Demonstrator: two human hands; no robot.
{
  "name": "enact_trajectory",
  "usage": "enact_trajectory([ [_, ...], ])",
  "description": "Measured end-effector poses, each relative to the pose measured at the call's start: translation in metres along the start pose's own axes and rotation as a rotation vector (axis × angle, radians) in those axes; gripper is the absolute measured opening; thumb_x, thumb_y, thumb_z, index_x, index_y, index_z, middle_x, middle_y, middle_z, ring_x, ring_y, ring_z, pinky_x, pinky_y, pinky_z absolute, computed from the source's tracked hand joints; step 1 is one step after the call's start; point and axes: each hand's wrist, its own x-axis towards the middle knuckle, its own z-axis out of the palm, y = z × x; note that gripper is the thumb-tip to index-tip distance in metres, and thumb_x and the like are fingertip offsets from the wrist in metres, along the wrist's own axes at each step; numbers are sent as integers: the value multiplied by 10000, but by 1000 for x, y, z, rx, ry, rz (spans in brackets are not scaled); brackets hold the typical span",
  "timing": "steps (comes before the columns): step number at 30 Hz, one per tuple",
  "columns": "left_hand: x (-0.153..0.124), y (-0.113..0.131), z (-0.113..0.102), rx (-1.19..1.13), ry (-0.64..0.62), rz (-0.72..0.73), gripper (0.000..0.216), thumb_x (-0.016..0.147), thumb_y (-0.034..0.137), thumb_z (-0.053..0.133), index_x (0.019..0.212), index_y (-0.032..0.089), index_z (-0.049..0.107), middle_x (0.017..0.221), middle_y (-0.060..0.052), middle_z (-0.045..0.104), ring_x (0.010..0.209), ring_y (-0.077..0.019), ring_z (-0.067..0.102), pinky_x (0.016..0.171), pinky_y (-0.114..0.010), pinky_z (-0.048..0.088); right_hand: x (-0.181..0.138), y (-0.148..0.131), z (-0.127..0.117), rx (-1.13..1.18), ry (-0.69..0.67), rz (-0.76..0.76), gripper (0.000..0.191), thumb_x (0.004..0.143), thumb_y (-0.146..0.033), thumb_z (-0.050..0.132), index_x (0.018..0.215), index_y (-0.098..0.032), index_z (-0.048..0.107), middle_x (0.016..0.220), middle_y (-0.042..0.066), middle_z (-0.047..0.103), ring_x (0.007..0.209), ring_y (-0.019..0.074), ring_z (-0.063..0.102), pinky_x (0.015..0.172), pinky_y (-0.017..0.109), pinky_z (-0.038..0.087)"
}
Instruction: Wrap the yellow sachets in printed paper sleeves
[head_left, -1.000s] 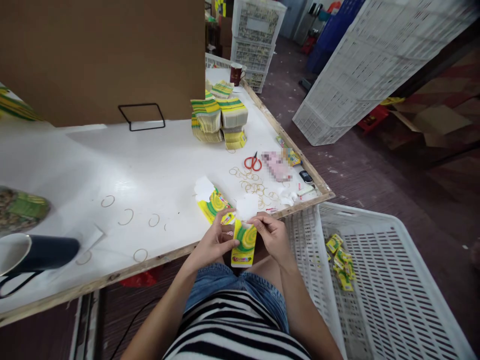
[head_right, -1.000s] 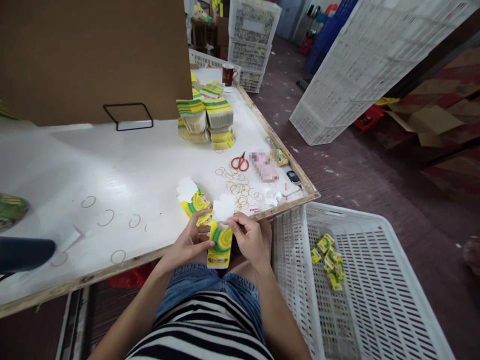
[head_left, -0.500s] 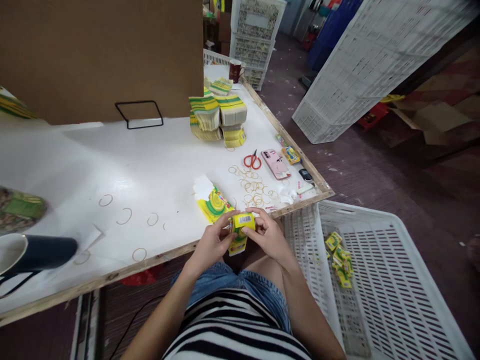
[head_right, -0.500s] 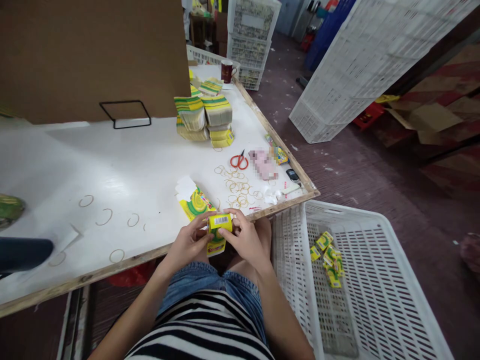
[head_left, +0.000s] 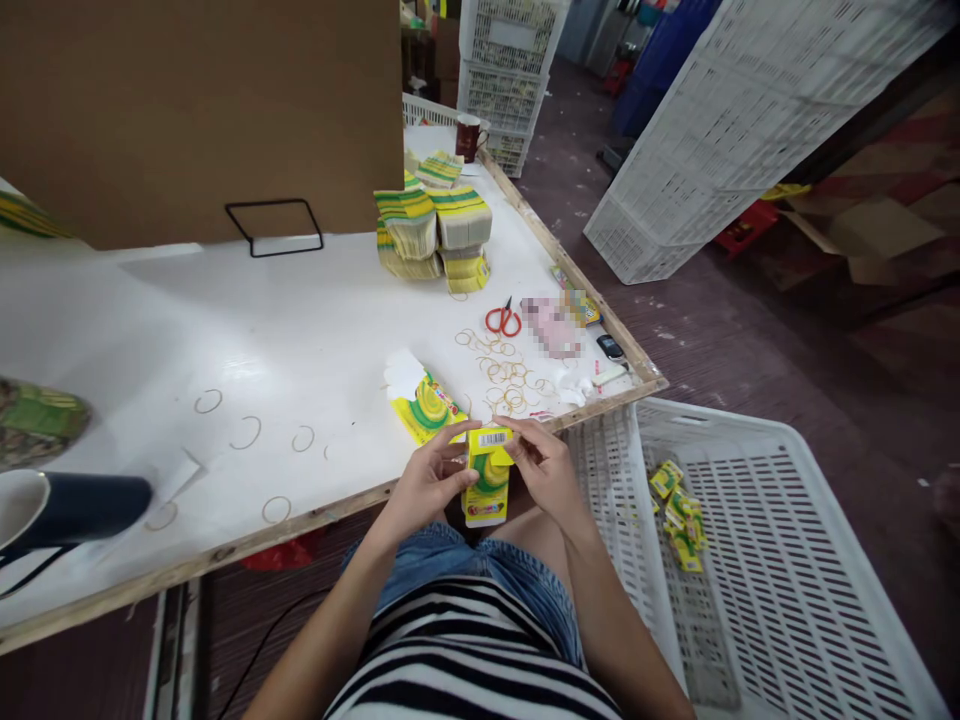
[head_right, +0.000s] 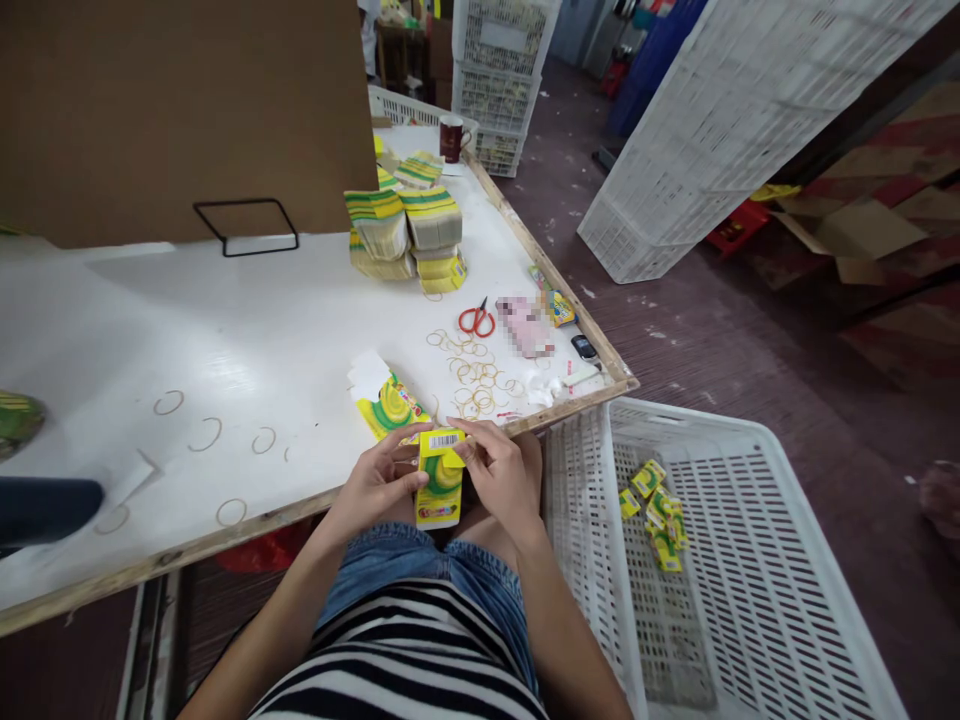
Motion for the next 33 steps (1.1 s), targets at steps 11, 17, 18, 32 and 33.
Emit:
enact_trajectory([
  [11, 8, -9, 1, 347, 237, 218, 496, 858, 305, 608, 1334, 222, 492, 1292, -127, 604, 1225, -261, 556, 1048, -437, 435, -7, 13, -12, 401, 793, -84, 225, 860, -393, 621, 1034, -250, 614, 938, 16, 670, 727, 128, 621, 688, 284, 515],
  [17, 7, -19, -25, 897, 537, 253, 358, 875, 257, 559, 1229, 202, 560, 1259, -110, 623, 1225, -266, 548, 1078, -472, 392, 9, 23, 5, 453, 700, 130, 310, 803, -410, 659, 1025, -206, 590, 881, 18, 654, 729, 136, 593, 691, 286, 476],
  [18, 6, -21, -26, 922, 525, 238, 357, 879, 250, 547, 1234, 205, 554, 1257, -108, 626, 1224, -266, 551, 1067, -466, 406, 13, 24, 16, 370, 577, 174, 311, 790, -407, 665, 1007, -190, 614, 865, 25, 659, 736, 147, 589, 692, 290, 471],
  [32, -1, -26, -32, 806, 515, 237, 342, 899, 262, 496, 1224, 180, 563, 1285, -112, 627, 1241, -242, 551, 1066, -427, 419, 34, 37, 64, -297, 212, -20, 34, 814, -220, 594, 789, -204, 610, 827, 46, 658, 833, 222, 556, 769, 342, 430],
  [33, -1, -26, -32, 794, 530, 241, 337, 900, 271, 496, 1216, 179, 569, 1278, -113, 630, 1226, -240, 563, 1056, -423, 429, 33, 36, 64, -298, 215, -17, 40, 817, -230, 595, 836, -202, 616, 848, 50, 659, 839, 223, 558, 775, 346, 432],
])
